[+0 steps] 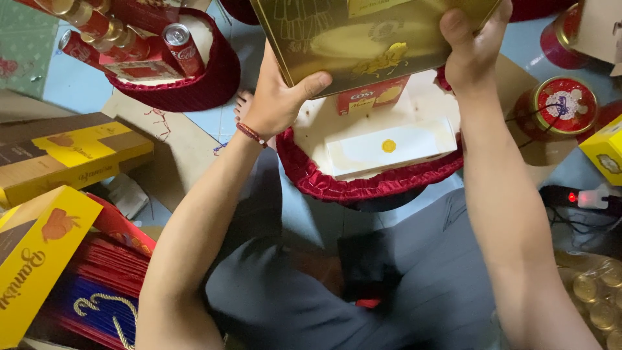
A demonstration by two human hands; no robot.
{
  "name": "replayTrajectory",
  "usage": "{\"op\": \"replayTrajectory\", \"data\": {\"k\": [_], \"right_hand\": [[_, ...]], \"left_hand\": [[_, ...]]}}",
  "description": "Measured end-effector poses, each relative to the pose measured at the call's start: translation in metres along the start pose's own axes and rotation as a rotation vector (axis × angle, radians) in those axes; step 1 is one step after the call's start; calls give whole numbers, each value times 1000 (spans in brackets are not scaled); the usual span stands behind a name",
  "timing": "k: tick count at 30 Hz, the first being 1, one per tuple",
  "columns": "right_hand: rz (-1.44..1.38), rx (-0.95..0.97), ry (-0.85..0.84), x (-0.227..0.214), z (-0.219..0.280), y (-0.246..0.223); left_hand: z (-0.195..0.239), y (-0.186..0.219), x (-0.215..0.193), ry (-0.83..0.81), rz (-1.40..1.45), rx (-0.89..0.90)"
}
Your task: The person sits on the floor and packs a red velvet gift basket with various items. They use a hot glue gun to secure a large gold box at the back of the basket, then arrange several smaller boxes of snacks and food products inside. The person also places a small decorative box and a bottle into the basket.
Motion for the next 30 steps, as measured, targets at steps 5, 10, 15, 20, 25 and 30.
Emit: {"op": "replayTrajectory", "data": {"k": [5, 10, 15, 20, 25, 30], "right_hand": [[-18, 20, 3, 0, 0, 0], [-8, 20, 4, 0, 0, 1], [36, 2, 3, 0, -2, 0], [40, -8, -5, 1, -4, -2], [-37, 24, -9, 2, -6, -4], [-46, 34, -16, 1, -5, 0]], "left_hand": [[0, 1, 0, -2, -6, -3], [0, -1, 0, 3, -13, -8], [-1, -1, 0, -1, -22, -10], [0, 0, 0, 5, 3, -23], [0, 1, 1, 14, 22, -10], [2, -5, 0, 26, -14, -1]]}}
Point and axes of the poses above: each hand's wrist, its own z-axis away from the middle knuckle, its own x-axis out of the palm, y = z × x, the point moved 2 cm from there along -z, towards the middle knuckle, and after that the axes turned 10 degrees about -y, right-handed, at the moved point
